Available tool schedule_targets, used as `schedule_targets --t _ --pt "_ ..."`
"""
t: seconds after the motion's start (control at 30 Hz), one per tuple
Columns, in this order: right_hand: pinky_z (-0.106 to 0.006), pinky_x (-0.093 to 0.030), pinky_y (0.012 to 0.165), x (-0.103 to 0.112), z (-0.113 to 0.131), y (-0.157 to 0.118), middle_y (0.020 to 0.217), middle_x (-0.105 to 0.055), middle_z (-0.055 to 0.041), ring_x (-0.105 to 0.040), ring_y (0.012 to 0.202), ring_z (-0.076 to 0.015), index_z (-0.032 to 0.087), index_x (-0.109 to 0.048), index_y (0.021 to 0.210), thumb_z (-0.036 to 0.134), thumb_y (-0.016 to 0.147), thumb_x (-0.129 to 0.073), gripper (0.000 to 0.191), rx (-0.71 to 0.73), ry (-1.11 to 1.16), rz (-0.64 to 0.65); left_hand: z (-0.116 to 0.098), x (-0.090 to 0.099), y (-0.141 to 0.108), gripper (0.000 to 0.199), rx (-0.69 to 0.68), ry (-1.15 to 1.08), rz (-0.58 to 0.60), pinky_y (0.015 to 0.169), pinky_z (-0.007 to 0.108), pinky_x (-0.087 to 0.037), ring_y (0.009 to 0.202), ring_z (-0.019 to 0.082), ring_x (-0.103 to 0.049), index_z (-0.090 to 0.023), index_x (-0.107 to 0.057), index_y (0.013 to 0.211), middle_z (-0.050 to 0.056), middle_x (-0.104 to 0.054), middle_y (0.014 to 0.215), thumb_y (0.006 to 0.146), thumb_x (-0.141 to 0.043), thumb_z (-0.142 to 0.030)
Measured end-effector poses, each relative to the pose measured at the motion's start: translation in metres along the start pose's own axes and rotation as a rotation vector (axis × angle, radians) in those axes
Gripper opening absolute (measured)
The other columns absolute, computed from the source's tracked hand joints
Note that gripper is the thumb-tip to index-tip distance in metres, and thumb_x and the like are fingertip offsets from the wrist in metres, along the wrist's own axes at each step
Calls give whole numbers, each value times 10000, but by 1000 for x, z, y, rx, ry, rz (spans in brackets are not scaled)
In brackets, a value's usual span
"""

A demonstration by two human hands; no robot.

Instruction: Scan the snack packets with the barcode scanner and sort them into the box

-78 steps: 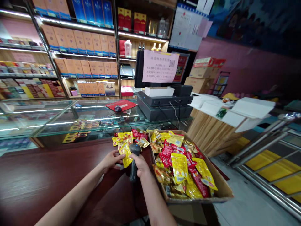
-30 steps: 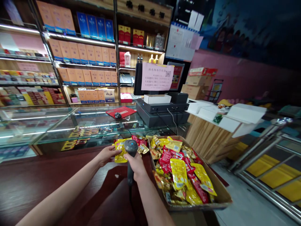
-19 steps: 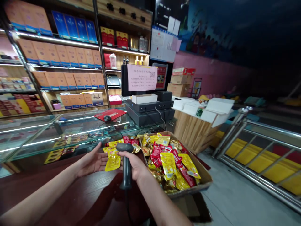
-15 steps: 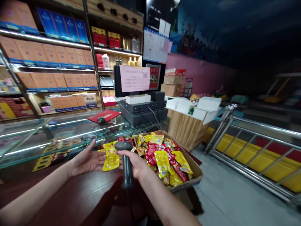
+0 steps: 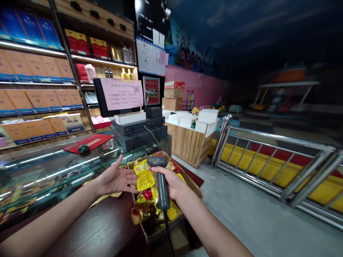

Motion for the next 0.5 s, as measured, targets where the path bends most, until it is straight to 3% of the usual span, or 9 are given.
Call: schedule_targets --t 0.13,0.27,0.37,0.5 --pt "-247 -508 584 34 21 0 676 -703 -37 -628 541 -132 130 -653 899 226 738 -651 187 67 4 23 -3 -15 43 970 17 -20 42 983 532 -324 1267 379 -366 8 -349 1318 302 -449 1277 736 -308 -767" --pt "-253 -526 639 48 40 -7 758 -721 -57 -665 630 -148 129 -651 945 203 750 -632 210 101 23 -26 -9 -25 74 1048 34 -20 19 971 530 -341 1266 372 -371 -4 -209 1389 296 -429 1299 709 -301 -795" --pt "-254 -534 699 50 48 -12 818 -726 -73 -677 696 -151 127 -659 954 171 751 -625 211 176 40 -74 -13 -27 84 1051 41 -3 -55 957 557 -346 1264 387 -366 -33 -166 1411 290 -394 1333 704 -306 -798" --pt "-253 -545 724 51 47 -12 862 -724 -69 -675 724 -150 130 -669 956 160 732 -646 227 222 59 -69 -20 -21 72 1018 11 -2 -126 959 565 -345 1268 398 -359 -55 -172 1419 285 -327 1390 718 -323 -778"
Point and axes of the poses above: each hand's wrist, its own y-axis towards the middle knuckle, its own x-axis out of the back of the hand, z = x × y, the point moved 1 cm from there along y, towards the middle knuckle
